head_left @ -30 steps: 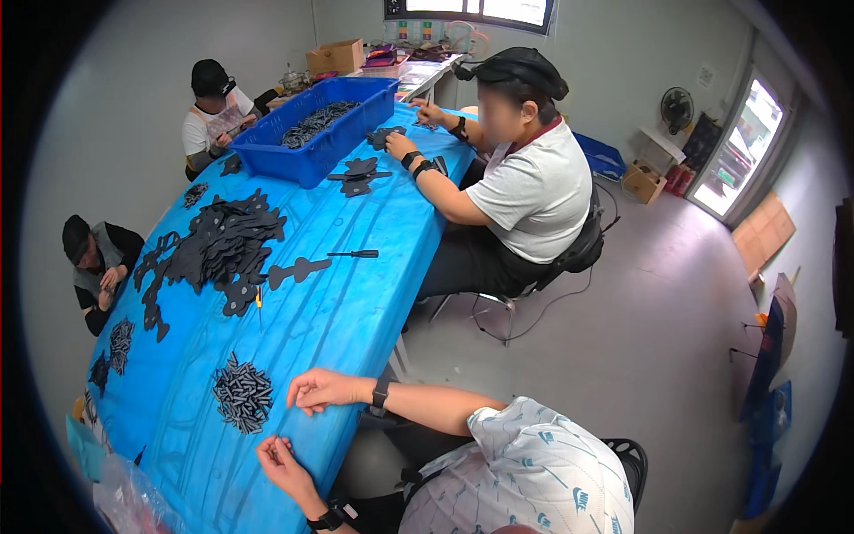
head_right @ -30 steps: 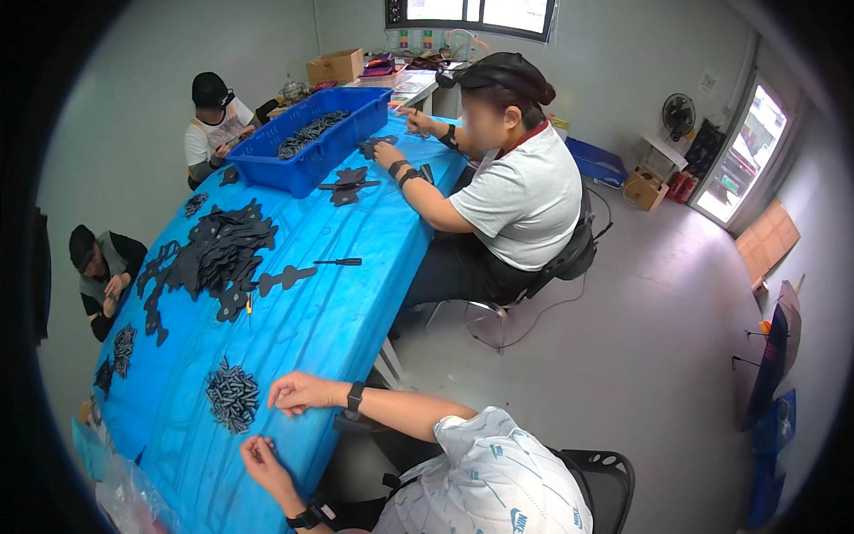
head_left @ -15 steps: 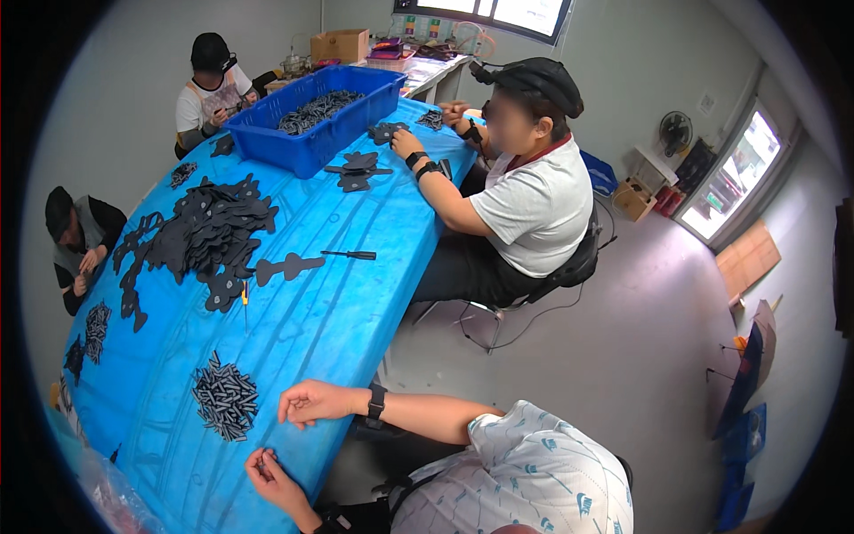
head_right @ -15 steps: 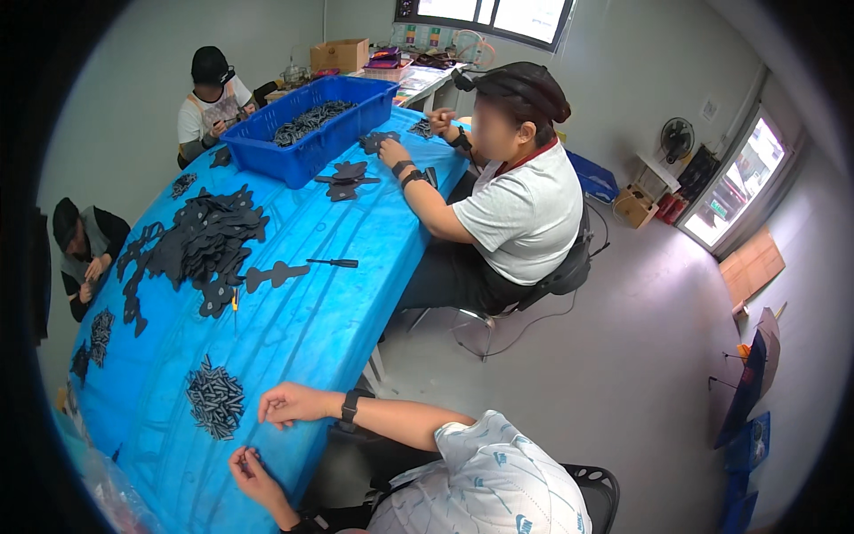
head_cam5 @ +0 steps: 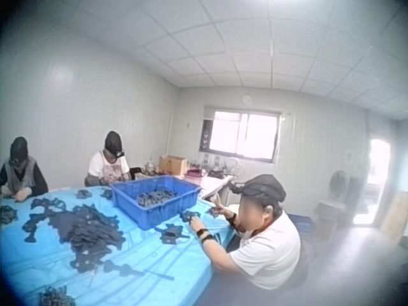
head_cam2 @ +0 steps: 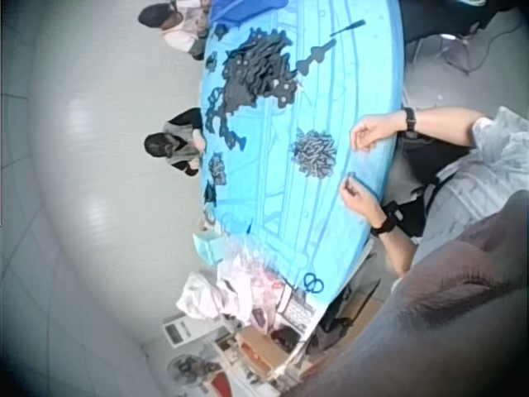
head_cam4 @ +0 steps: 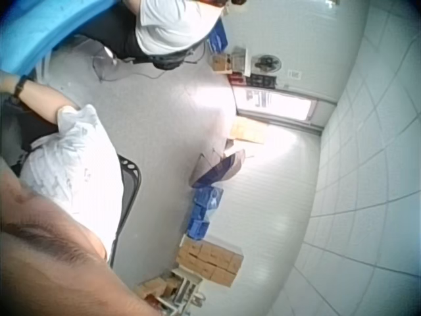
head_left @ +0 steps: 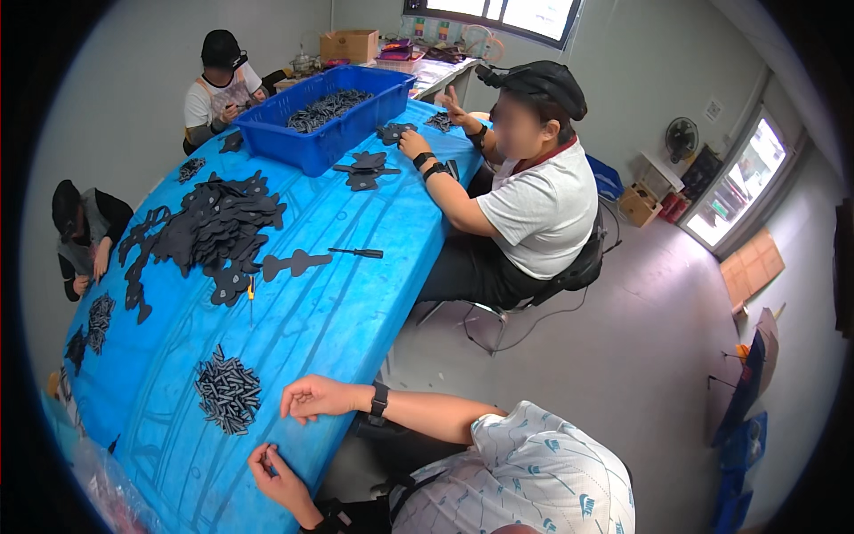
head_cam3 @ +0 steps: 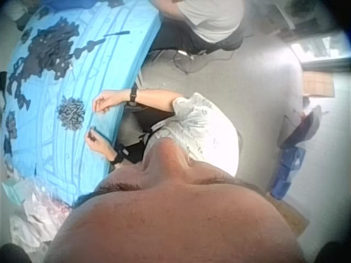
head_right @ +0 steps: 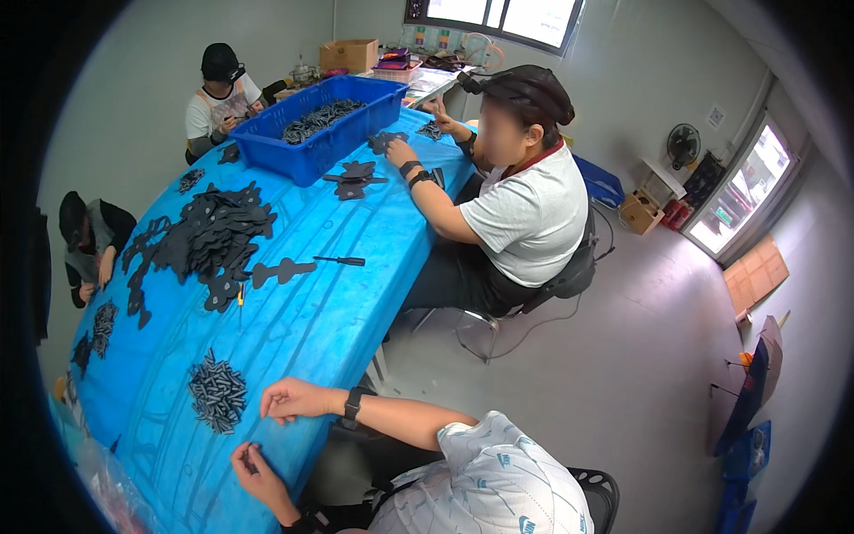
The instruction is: The person is adjusting a wrist-mounted sensor and then begins assembling or inspecting small black components for shoes at a workstation with others.
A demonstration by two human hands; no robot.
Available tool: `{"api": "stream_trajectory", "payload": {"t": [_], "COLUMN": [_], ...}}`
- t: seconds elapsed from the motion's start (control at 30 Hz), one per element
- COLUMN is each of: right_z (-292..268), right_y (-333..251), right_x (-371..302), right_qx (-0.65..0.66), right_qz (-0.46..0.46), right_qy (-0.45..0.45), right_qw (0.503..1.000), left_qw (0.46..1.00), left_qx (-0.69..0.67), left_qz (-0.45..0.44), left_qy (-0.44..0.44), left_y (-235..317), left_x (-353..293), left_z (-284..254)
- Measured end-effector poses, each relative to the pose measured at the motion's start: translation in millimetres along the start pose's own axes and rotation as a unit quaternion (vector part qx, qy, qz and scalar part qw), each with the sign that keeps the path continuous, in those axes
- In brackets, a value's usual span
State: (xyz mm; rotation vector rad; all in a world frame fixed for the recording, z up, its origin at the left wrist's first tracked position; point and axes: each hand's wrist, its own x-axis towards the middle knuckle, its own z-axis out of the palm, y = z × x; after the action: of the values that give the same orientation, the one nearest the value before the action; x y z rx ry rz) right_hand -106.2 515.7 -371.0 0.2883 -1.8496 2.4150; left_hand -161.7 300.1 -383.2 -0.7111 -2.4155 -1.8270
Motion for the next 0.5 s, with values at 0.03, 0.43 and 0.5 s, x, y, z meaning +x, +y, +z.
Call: {"api": "stream_trajectory", "payload": {"t": [0.03, 0.43, 0.5], "right_z": [0.6, -1.0, -1.1], "right_y": [-0.6, -1.9, -2.7], "right_x": [0.2, 1.5, 0.9], "right_qx": [0.000, -0.018, -0.024], "right_qz": [-0.007, 0.008, 0.007], "right_qy": [0.004, 0.007, 0.007], "right_qw": [1.000, 1.000, 1.000], "left_qw": [1.000, 0.994, 0.995], "left_qx": [0.006, 0.078, 0.081], "left_qz": [-0.001, 0.075, 0.061], "left_qy": [0.001, 0.033, 0.026], "left_y": [1.1, 8.2, 7.3], "left_x": [-0.1, 3.7, 3.6], "left_z": [0.2, 4.7, 3.8]}}
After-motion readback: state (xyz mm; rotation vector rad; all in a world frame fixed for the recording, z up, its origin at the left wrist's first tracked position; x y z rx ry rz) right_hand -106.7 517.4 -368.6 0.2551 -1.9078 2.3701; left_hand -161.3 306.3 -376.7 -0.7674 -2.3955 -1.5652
